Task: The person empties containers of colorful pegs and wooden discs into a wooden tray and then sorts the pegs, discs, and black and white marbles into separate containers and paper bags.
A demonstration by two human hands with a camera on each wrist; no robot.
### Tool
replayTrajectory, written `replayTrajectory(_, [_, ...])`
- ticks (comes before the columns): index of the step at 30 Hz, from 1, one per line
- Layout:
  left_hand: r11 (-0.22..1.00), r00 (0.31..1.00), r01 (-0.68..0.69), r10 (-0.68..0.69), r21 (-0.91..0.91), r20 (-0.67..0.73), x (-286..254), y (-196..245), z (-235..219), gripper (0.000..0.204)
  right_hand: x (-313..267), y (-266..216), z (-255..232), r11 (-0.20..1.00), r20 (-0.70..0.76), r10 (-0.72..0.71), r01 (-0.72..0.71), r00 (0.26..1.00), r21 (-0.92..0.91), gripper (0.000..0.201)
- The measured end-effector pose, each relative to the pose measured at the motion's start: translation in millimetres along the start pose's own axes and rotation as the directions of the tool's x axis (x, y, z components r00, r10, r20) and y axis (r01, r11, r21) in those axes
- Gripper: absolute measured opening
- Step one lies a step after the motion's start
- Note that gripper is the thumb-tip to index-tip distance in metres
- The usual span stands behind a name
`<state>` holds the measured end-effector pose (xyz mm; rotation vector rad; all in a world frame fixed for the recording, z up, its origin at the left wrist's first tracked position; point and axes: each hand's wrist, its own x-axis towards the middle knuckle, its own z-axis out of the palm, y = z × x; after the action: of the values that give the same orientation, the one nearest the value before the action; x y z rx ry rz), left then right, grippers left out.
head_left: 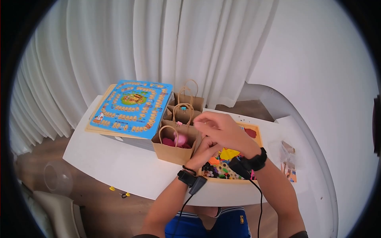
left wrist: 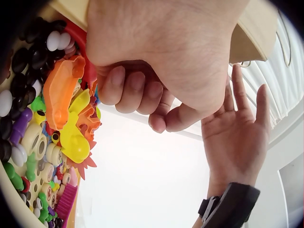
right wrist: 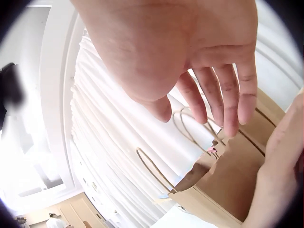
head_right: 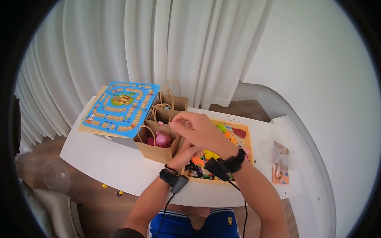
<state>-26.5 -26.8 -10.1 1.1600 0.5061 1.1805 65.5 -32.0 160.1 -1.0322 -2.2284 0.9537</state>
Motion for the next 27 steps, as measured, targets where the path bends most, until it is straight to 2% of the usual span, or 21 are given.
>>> replayTrajectory(2, [1.0, 1.0, -0.014, 0.014, -0.013, 0.008, -1.1, 0.1, -1.9, 0.015, -16.7, 15.8, -10.8, 1.0, -0.088, 0.02, -0.021, 0.996, -0.019, 0.026])
replayTrajectory(3, [1.0, 0.999, -0.01, 0.01, 0.0, 0.038, -0.8, 0.9, -3.0, 0.016, -28.0, 19.4, -16.6, 0.999, -0.077, 0.026, -0.028, 0.997, -0.025, 0.026])
replayTrajectory(5, [1.0, 0.997, -0.004, 0.004, -0.005, 0.081, 0.3, 2.6, -2.2, 0.016, -58.6, 25.5, -33.3, 0.974, -0.118, 0.166, -0.182, 0.979, -0.137, 0.026])
replayTrajectory(6, [1.0, 0.996, -0.006, 0.004, 0.02, 0.089, 0.1, 3.5, -2.5, 0.016, -75.3, 35.3, -42.7, 0.968, -0.122, 0.182, -0.199, 0.976, -0.15, 0.026])
replayTrajectory(8, [0.998, 0.995, -0.035, 0.031, 0.045, 0.09, 3.1, -1.9, -4.6, 0.019, -105.9, 64.3, -60.3, 0.886, -0.054, 0.234, -0.236, 0.971, -0.4, 0.023])
replayTrajectory(9, [0.999, 0.995, -0.036, 0.033, 0.029, 0.097, 2.4, -1.5, -3.5, 0.019, -121.2, 73.4, -65.8, 0.878, -0.057, 0.246, -0.248, 0.968, -0.409, 0.023])
replayTrajectory(11, [0.999, 0.994, -0.015, 0.01, 0.039, 0.104, 0.6, 3.8, -2.2, 0.016, -148.7, 90.6, -73.3, 0.747, -0.075, 0.352, -0.328, 0.933, -0.579, 0.025])
replayTrajectory(12, [0.999, 0.995, -0.016, 0.012, 0.036, 0.094, 1.3, 2.8, -3.4, 0.021, -159.9, 102.0, -76.4, 0.728, -0.025, 0.376, -0.312, 0.926, -0.61, 0.039])
replayTrajectory(13, [0.999, 0.995, -0.016, 0.013, 0.036, 0.101, 1.0, 3.6, -2.9, 0.021, -167.4, 105.5, -73.1, 0.727, -0.031, 0.377, -0.316, 0.926, -0.61, 0.039])
replayTrajectory(15, [1.0, 0.996, -0.008, 0.007, 0.012, 0.09, -0.5, 6.3, -1.9, 0.022, -179.0, 110.5, -66.1, 0.792, -0.049, 0.338, -0.312, 0.94, -0.525, 0.064])
replayTrajectory(16, [1.0, 0.995, -0.009, 0.008, 0.015, 0.095, -0.2, 5.5, -2.5, 0.022, -182.1, 114.7, -64.6, 0.792, -0.054, 0.336, -0.313, 0.94, -0.524, 0.064])
replayTrajectory(18, [1.0, 0.997, 0.024, -0.024, -0.004, 0.077, 1.0, 2.0, -3.7, 0.022, -185.4, 123.7, -63.3, 0.756, 0.009, 0.33, -0.259, 0.944, -0.601, 0.084])
replayTrajectory(21, [1.0, 0.997, 0.019, -0.02, 0.018, 0.077, 0.4, 3.7, -3.2, 0.018, -184.4, 131.4, -65.7, 0.729, 0.046, 0.319, -0.214, 0.947, -0.65, 0.089])
replayTrajectory(22, [1.0, 0.997, 0.018, -0.02, 0.02, 0.078, 0.4, 3.2, -3.6, 0.018, -182.6, 129.7, -66.3, 0.729, 0.044, 0.317, -0.214, 0.947, -0.65, 0.089])
replayTrajectory(24, [1.0, 0.996, 0.019, -0.019, -0.005, 0.091, 0.7, 1.7, -4.5, 0.018, -176.6, 124.8, -67.8, 0.66, -0.005, 0.358, -0.257, 0.934, -0.706, 0.075])
replayTrajectory(25, [1.0, 0.996, 0.019, -0.018, -0.004, 0.091, 0.4, 1.5, -3.6, 0.018, -176.4, 129.0, -71.5, 0.66, -0.006, 0.357, -0.257, 0.934, -0.705, 0.075])
replayTrajectory(27, [1.0, 0.998, 0.018, -0.018, 0.001, 0.065, -0.1, 2.0, -2.3, 0.017, -177.0, 142.9, -83.2, 0.719, 0.03, 0.342, -0.241, 0.939, -0.652, 0.054])
